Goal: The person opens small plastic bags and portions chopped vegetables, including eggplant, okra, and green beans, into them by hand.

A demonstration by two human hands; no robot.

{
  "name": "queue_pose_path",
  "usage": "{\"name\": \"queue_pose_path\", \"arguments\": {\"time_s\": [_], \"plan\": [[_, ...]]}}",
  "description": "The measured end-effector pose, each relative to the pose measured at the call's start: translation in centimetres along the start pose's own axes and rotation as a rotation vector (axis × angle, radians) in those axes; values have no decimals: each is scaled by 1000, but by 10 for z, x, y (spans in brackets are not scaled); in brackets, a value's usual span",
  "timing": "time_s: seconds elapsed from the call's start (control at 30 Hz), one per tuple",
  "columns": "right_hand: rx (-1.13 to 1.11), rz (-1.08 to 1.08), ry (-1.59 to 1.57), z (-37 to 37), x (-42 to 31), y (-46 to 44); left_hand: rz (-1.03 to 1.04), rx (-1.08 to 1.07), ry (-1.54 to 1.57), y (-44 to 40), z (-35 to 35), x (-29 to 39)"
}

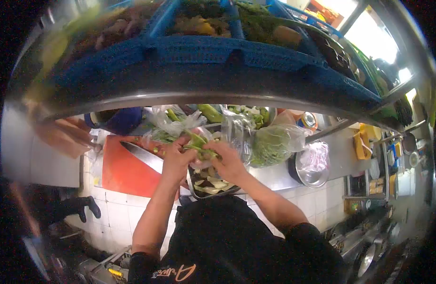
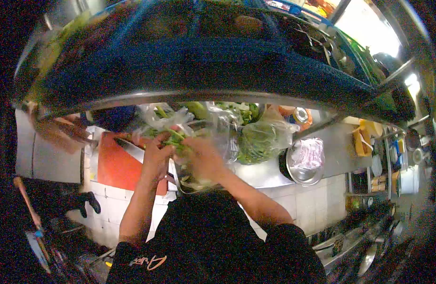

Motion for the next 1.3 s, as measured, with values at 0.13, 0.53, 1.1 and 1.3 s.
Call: {"name": "queue_pose_path", "arguments": {"time_s": [0.13, 0.53, 1.1, 1.3], "plan": [[-348, -150, 299, 27, -4, -12, 32, -44, -65, -4, 0, -6], [-81, -366, 480, -47, -74, -48, 247, 38, -312, 0, -2, 75], [-211, -564, 258, -14, -96, -89, -111, -357, -560, 1, 32, -23], [119, -777, 358, -33, -74, -78, -258, -346, -161, 17, 57, -36]]}}
Point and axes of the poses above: each hand's wrist, its own y-axis away from the middle knuckle, its own z-axis out of the palm, x = y × z, the point moved 10 cm from there along -y, towards the middle knuckle, and after that the axes turned 14 degrees about y, right-handed, at the moved point
